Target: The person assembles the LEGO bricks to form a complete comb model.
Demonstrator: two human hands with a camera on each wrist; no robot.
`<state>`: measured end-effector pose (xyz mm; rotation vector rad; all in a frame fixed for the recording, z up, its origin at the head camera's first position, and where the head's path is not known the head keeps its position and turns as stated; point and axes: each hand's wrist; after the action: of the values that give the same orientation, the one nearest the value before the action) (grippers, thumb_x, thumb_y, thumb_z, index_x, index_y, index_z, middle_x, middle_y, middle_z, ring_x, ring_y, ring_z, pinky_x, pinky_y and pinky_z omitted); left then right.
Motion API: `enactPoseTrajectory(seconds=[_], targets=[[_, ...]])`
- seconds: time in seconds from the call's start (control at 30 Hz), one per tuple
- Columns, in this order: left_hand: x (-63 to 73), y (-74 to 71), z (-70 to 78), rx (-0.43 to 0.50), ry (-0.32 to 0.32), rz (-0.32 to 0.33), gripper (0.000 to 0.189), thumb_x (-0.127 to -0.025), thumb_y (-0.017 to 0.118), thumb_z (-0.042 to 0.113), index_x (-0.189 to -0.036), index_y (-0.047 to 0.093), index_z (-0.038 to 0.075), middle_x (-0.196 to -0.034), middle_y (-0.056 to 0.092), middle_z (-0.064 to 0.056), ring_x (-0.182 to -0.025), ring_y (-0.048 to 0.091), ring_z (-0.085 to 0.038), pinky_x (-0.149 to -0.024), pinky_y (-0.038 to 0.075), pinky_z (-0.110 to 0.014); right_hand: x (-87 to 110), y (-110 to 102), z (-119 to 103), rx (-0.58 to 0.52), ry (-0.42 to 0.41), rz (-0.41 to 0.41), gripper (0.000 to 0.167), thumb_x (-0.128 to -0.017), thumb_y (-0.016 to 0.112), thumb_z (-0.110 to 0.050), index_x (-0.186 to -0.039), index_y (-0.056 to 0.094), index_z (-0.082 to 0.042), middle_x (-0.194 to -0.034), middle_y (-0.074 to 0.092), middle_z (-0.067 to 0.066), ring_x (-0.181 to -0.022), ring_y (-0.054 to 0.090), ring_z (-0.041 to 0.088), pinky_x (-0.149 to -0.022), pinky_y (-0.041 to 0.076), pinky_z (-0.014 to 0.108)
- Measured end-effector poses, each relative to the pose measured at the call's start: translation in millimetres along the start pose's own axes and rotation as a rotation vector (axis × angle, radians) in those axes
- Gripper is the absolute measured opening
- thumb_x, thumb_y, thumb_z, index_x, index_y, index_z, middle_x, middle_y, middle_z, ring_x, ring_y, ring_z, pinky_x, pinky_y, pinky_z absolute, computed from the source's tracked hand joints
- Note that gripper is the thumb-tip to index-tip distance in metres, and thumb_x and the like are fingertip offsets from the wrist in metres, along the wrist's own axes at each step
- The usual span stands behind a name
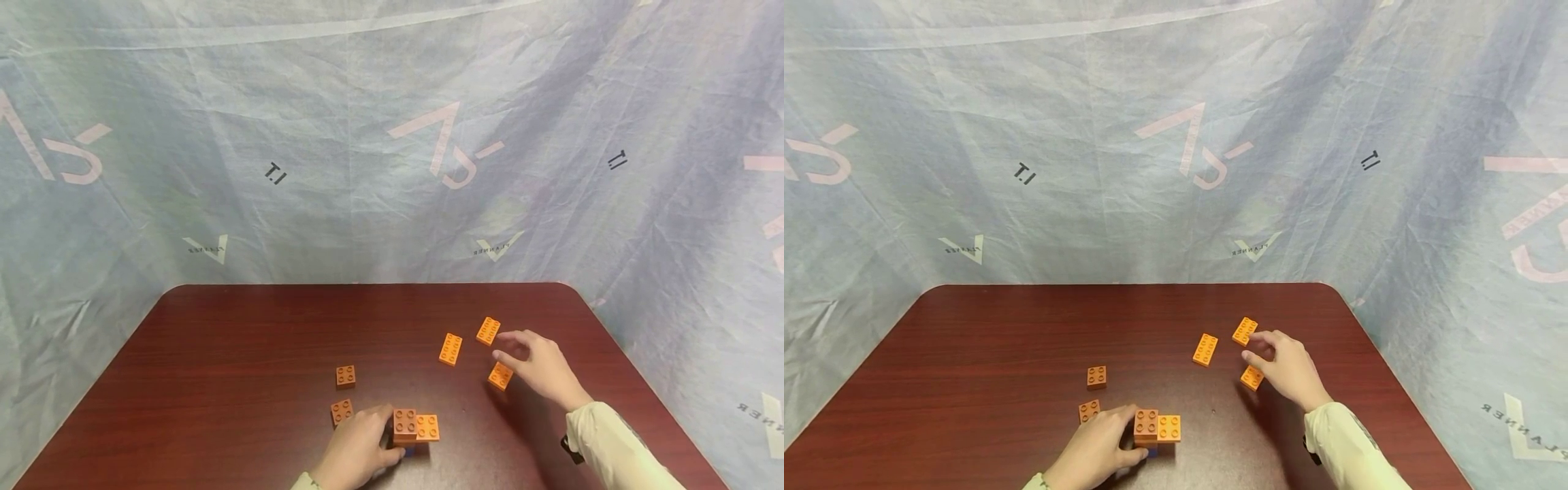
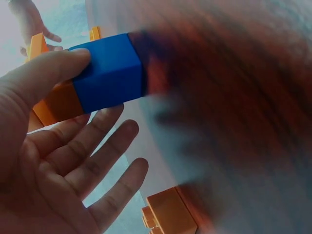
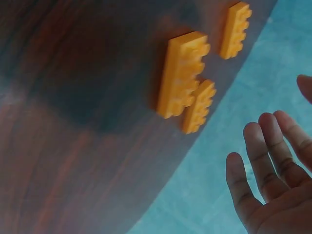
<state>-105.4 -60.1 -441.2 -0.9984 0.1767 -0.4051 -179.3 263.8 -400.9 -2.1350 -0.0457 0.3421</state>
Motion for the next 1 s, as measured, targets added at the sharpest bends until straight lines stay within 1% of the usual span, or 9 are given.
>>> enactPoseTrajectory(seconds=[0.1, 0.2, 0.3, 0.5, 0.6, 0.7, 0.87, 1.0], targets=[[-0.4, -0.1, -0.3, 0.008, -0.01, -0.015, 0.052, -0.08, 0.087, 0.032, -0.117, 0.067, 0.002, -0.113, 0.072, -0.013, -0.1, 0.07, -0.03, -0.079, 0.059, -0.046, 1.6, 1, 8, 0.007, 0.03, 0.001, 0.04, -0.088, 0.08, -0.031, -0.119, 0.072, -0.007, -0.104, 0.071, 0.007, -0.091, 0.068, 0.024, -0.08, 0.054, 0.046], [-0.4, -0.4, 0.1, 0.011, -0.014, -0.02, 0.051, -0.08, 0.087, 0.032, -0.117, 0.067, 0.002, -0.113, 0.072, -0.013, -0.1, 0.07, -0.031, -0.079, 0.059, -0.046, 3.6, 3, 13, 0.018, 0.067, -0.01, 0.046, -0.087, 0.081, -0.037, -0.121, 0.071, -0.006, -0.109, 0.072, 0.011, -0.095, 0.069, 0.027, -0.083, 0.054, 0.05], [-0.2, -0.3, 0.3, 0.009, -0.012, -0.016, 0.05, -0.08, 0.087, 0.032, -0.115, 0.067, 0.003, -0.112, 0.072, -0.013, -0.099, 0.07, -0.03, -0.078, 0.059, -0.046, 5.7, 4, 19, 0.032, 0.106, -0.029, 0.055, -0.086, 0.081, -0.043, -0.123, 0.07, -0.005, -0.113, 0.071, 0.013, -0.098, 0.068, 0.029, -0.084, 0.054, 0.052], [-0.1, -1.9, 1.5, 0.017, -0.024, -0.017, 0.051, -0.079, 0.087, 0.032, -0.116, 0.067, 0.002, -0.114, 0.072, -0.014, -0.101, 0.07, -0.031, -0.08, 0.059, -0.047, 7.9, 6, 26, 0.052, 0.161, -0.07, 0.067, -0.083, 0.082, -0.047, -0.128, 0.066, -0.001, -0.114, 0.07, 0.016, -0.1, 0.066, 0.032, -0.083, 0.053, 0.054], [-0.1, -2.7, 2.1, 0.019, -0.032, -0.019, 0.054, -0.079, 0.086, 0.033, -0.118, 0.067, 0.0, -0.116, 0.072, -0.014, -0.103, 0.07, -0.032, -0.082, 0.058, -0.048, 8.4, 7, 28, 0.055, 0.171, -0.081, 0.069, -0.082, 0.082, -0.047, -0.129, 0.065, 0.001, -0.113, 0.07, 0.016, -0.1, 0.065, 0.034, -0.083, 0.053, 0.055], [0.1, -2.6, 2.1, 0.017, -0.029, -0.019, 0.054, -0.08, 0.086, 0.033, -0.118, 0.067, 0.0, -0.115, 0.072, -0.015, -0.103, 0.07, -0.031, -0.082, 0.058, -0.048, 9.5, 9, 32, 0.046, 0.16, -0.082, 0.063, -0.083, 0.083, -0.041, -0.127, 0.066, 0.001, -0.111, 0.07, 0.014, -0.1, 0.065, 0.033, -0.084, 0.053, 0.054], [-0.8, -2.1, 2.6, 0.014, -0.037, -0.028, 0.055, -0.08, 0.086, 0.034, -0.119, 0.066, 0.0, -0.116, 0.071, -0.015, -0.104, 0.069, -0.031, -0.083, 0.058, -0.048, 9.4, 10, 39, 0.027, 0.086, -0.093, 0.045, -0.084, 0.081, -0.018, -0.123, 0.068, -0.001, -0.105, 0.067, 0.011, -0.098, 0.064, 0.033, -0.083, 0.054, 0.053], [-2.0, -1.1, 2.7, 0.017, -0.046, -0.039, 0.055, -0.08, 0.086, 0.033, -0.12, 0.066, 0.0, -0.116, 0.071, -0.014, -0.105, 0.069, -0.031, -0.084, 0.058, -0.049, 7.9, 11, 44, 0.043, 0.052, -0.111, 0.043, -0.081, 0.079, -0.007, -0.122, 0.069, -0.003, -0.102, 0.065, 0.009, -0.096, 0.063, 0.032, -0.082, 0.053, 0.053]])
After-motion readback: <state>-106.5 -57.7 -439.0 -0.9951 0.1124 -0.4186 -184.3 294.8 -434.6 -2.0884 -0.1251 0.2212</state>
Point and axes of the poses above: each hand's wrist, its own x-axis away from the middle knuckle, its own y-axis out of the palm, z = x × y
